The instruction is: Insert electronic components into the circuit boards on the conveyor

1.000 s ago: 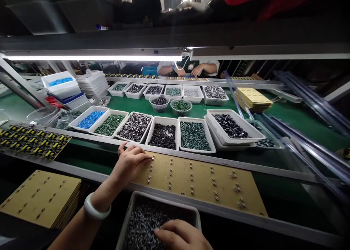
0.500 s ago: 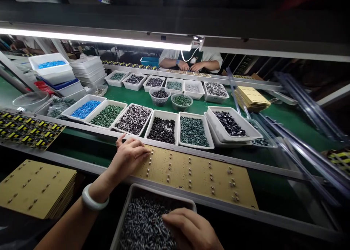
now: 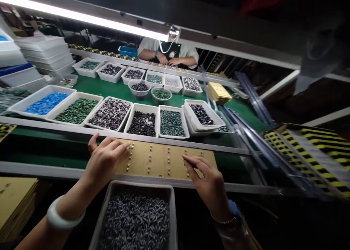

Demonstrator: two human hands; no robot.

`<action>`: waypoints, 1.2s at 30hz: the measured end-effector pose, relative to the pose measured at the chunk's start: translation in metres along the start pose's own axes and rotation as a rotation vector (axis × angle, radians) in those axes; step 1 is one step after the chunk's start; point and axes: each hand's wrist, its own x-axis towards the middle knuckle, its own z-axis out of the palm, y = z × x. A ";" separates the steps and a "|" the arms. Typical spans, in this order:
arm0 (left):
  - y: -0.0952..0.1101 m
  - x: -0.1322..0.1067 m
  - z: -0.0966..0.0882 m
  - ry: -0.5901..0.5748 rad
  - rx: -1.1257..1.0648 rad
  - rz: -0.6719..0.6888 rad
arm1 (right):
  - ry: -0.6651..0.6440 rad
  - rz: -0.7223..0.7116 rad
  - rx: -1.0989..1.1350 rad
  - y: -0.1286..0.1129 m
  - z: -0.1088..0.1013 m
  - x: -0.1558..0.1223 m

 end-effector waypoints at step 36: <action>0.077 -0.071 -0.010 -0.214 -0.700 0.125 | -0.433 -0.206 -0.249 0.040 -0.018 0.042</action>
